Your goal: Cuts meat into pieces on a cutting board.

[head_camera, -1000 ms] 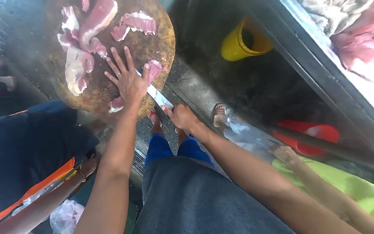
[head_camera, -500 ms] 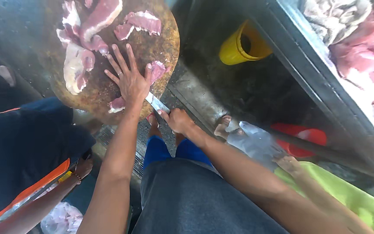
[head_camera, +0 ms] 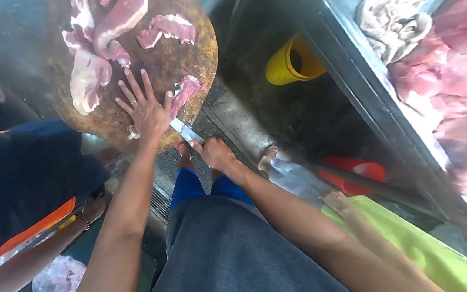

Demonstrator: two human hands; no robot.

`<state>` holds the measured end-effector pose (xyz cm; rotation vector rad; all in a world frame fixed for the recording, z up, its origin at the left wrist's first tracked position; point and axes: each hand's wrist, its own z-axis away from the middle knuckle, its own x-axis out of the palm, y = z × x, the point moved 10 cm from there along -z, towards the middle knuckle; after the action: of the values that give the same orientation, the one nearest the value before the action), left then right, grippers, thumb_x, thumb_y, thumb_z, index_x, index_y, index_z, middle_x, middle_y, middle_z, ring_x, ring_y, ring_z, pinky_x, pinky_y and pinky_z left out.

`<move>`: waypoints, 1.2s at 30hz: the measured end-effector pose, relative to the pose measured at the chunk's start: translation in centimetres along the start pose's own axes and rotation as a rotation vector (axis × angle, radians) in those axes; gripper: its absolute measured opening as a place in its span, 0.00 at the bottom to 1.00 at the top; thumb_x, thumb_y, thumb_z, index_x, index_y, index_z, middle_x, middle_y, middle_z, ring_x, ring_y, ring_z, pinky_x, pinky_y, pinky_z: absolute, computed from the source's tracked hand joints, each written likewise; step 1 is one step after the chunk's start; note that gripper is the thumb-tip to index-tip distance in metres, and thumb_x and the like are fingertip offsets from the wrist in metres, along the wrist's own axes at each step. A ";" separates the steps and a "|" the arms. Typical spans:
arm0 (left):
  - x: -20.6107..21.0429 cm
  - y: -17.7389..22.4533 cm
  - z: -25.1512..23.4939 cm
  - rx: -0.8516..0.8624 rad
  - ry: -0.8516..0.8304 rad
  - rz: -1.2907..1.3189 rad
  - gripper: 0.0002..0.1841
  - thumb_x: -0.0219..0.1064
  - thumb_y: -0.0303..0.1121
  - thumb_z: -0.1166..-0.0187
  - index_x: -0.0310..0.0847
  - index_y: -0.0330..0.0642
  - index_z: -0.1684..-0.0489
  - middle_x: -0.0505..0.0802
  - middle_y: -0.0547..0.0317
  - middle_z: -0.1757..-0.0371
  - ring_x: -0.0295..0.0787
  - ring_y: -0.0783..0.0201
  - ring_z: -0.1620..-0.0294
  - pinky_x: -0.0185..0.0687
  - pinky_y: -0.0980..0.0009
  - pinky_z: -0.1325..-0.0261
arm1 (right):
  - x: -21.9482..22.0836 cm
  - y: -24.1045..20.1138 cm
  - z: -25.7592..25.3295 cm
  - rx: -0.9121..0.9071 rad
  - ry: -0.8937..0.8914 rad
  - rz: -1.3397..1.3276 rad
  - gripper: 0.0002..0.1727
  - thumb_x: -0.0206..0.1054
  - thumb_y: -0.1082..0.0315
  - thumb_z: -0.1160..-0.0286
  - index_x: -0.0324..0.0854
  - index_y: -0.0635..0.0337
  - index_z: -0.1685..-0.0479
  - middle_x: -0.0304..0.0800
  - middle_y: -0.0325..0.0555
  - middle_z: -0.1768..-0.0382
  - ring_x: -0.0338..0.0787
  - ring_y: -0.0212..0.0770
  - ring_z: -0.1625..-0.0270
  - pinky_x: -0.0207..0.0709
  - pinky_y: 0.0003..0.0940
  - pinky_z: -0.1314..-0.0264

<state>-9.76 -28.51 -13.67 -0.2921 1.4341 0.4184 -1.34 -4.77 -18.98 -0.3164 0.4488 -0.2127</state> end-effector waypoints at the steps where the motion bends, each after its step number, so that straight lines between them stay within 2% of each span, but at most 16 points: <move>1: 0.2 0.1 0.2 0.009 0.000 -0.004 0.49 0.37 0.76 0.22 0.30 0.63 0.01 0.31 0.53 0.02 0.19 0.40 0.03 0.21 0.22 0.14 | 0.6 0.9 0.3 0.017 -0.023 0.018 0.46 0.43 0.21 0.21 0.85 0.59 0.56 0.92 0.60 0.60 0.94 0.61 0.52 0.85 0.65 0.52; 3: 0.1 -0.1 0.0 0.015 0.008 0.003 0.48 0.37 0.76 0.21 0.30 0.64 0.01 0.31 0.53 0.01 0.18 0.41 0.02 0.20 0.22 0.14 | 1.0 0.5 0.3 0.024 -0.056 0.026 0.47 0.42 0.22 0.20 0.86 0.60 0.56 0.92 0.60 0.58 0.94 0.61 0.49 0.84 0.65 0.48; 6: 0.1 -0.2 -0.3 0.003 0.018 0.033 0.47 0.34 0.75 0.20 0.30 0.64 0.01 0.31 0.54 0.01 0.18 0.41 0.02 0.20 0.22 0.14 | 0.0 -3.1 -0.5 -0.009 -0.053 -0.015 0.46 0.44 0.24 0.19 0.85 0.62 0.57 0.91 0.62 0.60 0.93 0.62 0.53 0.84 0.65 0.53; 8: 0.1 -0.1 -0.1 0.001 0.030 0.047 0.46 0.36 0.73 0.19 0.31 0.63 0.01 0.32 0.54 0.01 0.19 0.41 0.02 0.19 0.22 0.14 | 0.0 -4.4 -1.0 -0.024 -0.041 -0.023 0.46 0.44 0.23 0.19 0.85 0.62 0.57 0.91 0.61 0.58 0.94 0.62 0.51 0.85 0.66 0.53; 11: 0.2 0.0 0.0 0.021 0.032 0.031 0.47 0.36 0.75 0.21 0.30 0.64 0.01 0.31 0.53 0.01 0.19 0.41 0.03 0.19 0.21 0.14 | 1.5 -2.6 -0.4 -0.047 -0.005 -0.052 0.47 0.43 0.20 0.23 0.84 0.60 0.61 0.90 0.60 0.67 0.94 0.61 0.61 0.86 0.65 0.61; 14: 0.1 0.1 -0.1 0.035 0.040 0.016 0.47 0.35 0.75 0.21 0.29 0.65 0.01 0.31 0.53 0.01 0.18 0.40 0.03 0.19 0.21 0.14 | 2.5 -1.7 0.3 0.001 -0.056 -0.022 0.45 0.45 0.23 0.20 0.86 0.60 0.59 0.90 0.59 0.63 0.93 0.59 0.55 0.85 0.63 0.52; 16: 0.0 0.1 -0.3 0.037 0.060 0.009 0.47 0.35 0.75 0.20 0.31 0.64 0.01 0.32 0.53 0.01 0.19 0.39 0.03 0.19 0.21 0.15 | 2.1 -3.5 -0.2 0.008 -0.033 0.007 0.45 0.43 0.22 0.20 0.85 0.59 0.58 0.91 0.59 0.63 0.94 0.59 0.56 0.86 0.62 0.56; 19: -0.2 0.0 0.3 0.030 0.065 0.057 0.48 0.36 0.76 0.22 0.33 0.64 0.01 0.32 0.54 0.01 0.20 0.41 0.02 0.18 0.22 0.14 | 2.0 -5.8 -0.4 -0.001 -0.032 0.021 0.46 0.42 0.22 0.20 0.84 0.59 0.55 0.92 0.59 0.57 0.94 0.61 0.50 0.85 0.65 0.54; 22: -2.6 -1.8 1.1 -0.018 0.169 0.215 0.46 0.42 0.72 0.20 0.39 0.61 0.01 0.37 0.52 0.01 0.24 0.42 0.02 0.21 0.21 0.13 | 1.6 -6.0 -0.2 -0.048 0.012 0.002 0.46 0.43 0.22 0.21 0.84 0.61 0.57 0.91 0.61 0.61 0.94 0.62 0.54 0.85 0.65 0.58; 26: -0.6 -3.9 1.7 -0.031 0.015 0.054 0.45 0.38 0.73 0.19 0.34 0.65 0.01 0.31 0.55 0.01 0.18 0.41 0.03 0.19 0.22 0.14 | 2.8 -3.8 0.0 -0.053 -0.013 0.011 0.46 0.43 0.21 0.21 0.85 0.59 0.57 0.91 0.59 0.62 0.94 0.60 0.55 0.86 0.64 0.55; 30: -0.1 -3.5 1.2 0.015 -0.013 -0.009 0.46 0.36 0.74 0.20 0.35 0.64 0.01 0.31 0.56 0.01 0.17 0.41 0.03 0.19 0.21 0.14 | 4.1 -0.8 1.9 0.018 -0.082 0.045 0.45 0.44 0.24 0.18 0.85 0.61 0.49 0.93 0.58 0.55 0.94 0.57 0.48 0.85 0.62 0.43; 32: -0.2 -3.7 1.1 0.008 -0.020 -0.003 0.46 0.36 0.74 0.20 0.35 0.64 0.01 0.31 0.56 0.01 0.17 0.41 0.03 0.19 0.22 0.14 | 3.8 -2.3 1.7 0.012 -0.096 0.060 0.44 0.44 0.26 0.17 0.85 0.62 0.49 0.92 0.58 0.54 0.94 0.57 0.46 0.84 0.60 0.42; 34: -0.2 -3.8 0.7 0.006 -0.004 0.005 0.45 0.35 0.74 0.19 0.34 0.65 0.01 0.30 0.56 0.01 0.17 0.42 0.03 0.18 0.22 0.13 | 3.0 -5.3 0.7 -0.004 -0.109 0.059 0.44 0.45 0.26 0.16 0.85 0.61 0.45 0.91 0.60 0.51 0.92 0.59 0.42 0.82 0.62 0.40; 36: -0.1 -3.9 1.0 0.000 0.006 0.011 0.44 0.35 0.73 0.19 0.34 0.67 0.01 0.30 0.58 0.01 0.18 0.43 0.02 0.18 0.23 0.12 | 3.3 -6.9 -0.1 -0.014 -0.095 0.075 0.45 0.45 0.24 0.19 0.85 0.60 0.48 0.92 0.60 0.51 0.92 0.60 0.43 0.84 0.64 0.43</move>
<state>-7.11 -31.53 -13.71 -0.2859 1.4421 0.4275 0.60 -12.11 -17.93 -0.3218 0.3677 -0.1208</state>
